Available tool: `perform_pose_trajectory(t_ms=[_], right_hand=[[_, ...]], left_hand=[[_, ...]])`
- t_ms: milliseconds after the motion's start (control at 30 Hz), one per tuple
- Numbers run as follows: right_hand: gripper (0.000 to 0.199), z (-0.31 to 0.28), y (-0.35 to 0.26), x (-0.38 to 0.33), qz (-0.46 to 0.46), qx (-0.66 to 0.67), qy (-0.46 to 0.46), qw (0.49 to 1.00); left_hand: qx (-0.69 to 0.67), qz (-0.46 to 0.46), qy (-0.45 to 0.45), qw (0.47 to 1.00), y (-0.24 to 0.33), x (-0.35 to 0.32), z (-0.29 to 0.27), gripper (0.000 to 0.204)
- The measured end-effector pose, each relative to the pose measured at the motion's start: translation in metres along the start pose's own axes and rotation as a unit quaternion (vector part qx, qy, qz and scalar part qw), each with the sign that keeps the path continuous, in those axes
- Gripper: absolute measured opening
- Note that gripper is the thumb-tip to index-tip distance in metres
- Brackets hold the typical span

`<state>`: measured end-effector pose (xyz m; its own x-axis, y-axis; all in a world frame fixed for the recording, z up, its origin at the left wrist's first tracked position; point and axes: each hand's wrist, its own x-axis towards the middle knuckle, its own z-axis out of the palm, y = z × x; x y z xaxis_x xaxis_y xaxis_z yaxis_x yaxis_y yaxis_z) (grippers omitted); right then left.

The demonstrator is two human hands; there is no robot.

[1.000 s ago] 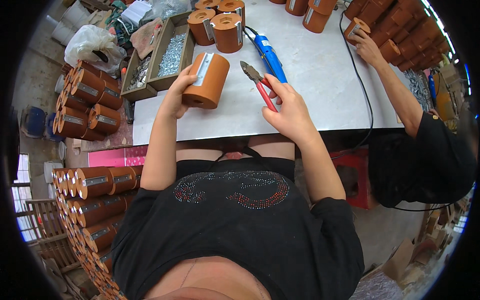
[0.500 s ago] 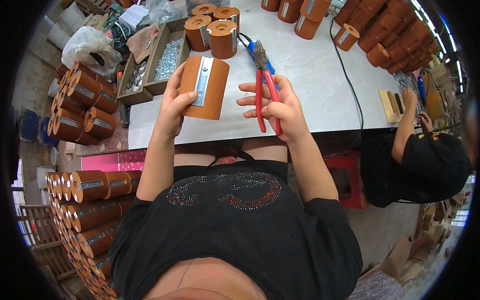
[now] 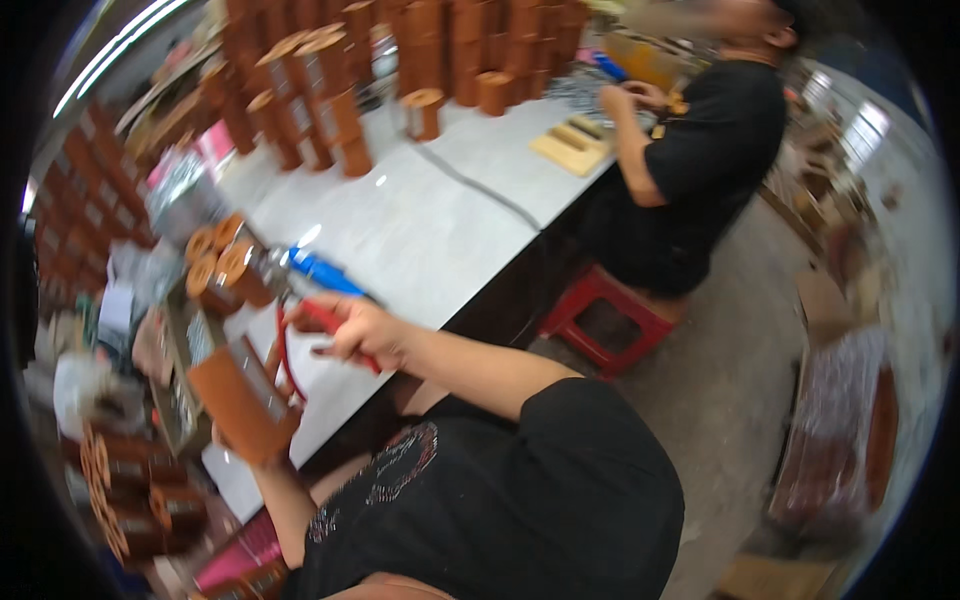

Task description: Assembling wooden cylindrical components using a power screwdriver and pliers in a manufacturing environment.

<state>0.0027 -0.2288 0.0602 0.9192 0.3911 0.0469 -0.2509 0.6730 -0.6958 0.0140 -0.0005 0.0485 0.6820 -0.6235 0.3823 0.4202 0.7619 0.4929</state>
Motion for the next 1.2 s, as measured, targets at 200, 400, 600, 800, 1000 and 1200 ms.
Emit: perform_pose_trajectory(t_ms=[200, 400, 600, 800, 1000, 1200], right_hand=[[0.08, 0.022, 0.006, -0.013, -0.028, 0.146, -0.165, 0.975], [0.072, 0.008, 0.008, -0.006, -0.021, 0.181, -0.052, 0.982], [0.072, 0.008, -0.015, -0.023, 0.063, 0.155, 0.015, 0.986], [0.086, 0.014, -0.024, -0.027, 0.024, -0.323, 0.022, 0.946], [0.076, 0.014, -0.053, -0.027, -0.127, -0.628, 0.065, 0.765], [0.058, 0.045, -0.079, -0.042, -0.207, -0.787, 0.058, 0.578]], left_hand=[[0.046, 0.004, 0.058, 0.997, -0.015, 0.01, 0.014, 0.098], [-0.008, 0.029, 0.197, 0.98, -0.025, 0.011, 0.021, 0.087], [-0.011, -0.009, 0.217, 0.976, -0.01, 0.002, 0.002, 0.077], [0.126, -0.031, 0.267, 0.955, -0.005, -0.011, -0.009, 0.066], [0.263, -0.007, 0.269, 0.927, 0.003, -0.007, 0.005, 0.071], [0.342, -0.039, 0.305, 0.888, 0.01, 0.013, 0.034, 0.079]])
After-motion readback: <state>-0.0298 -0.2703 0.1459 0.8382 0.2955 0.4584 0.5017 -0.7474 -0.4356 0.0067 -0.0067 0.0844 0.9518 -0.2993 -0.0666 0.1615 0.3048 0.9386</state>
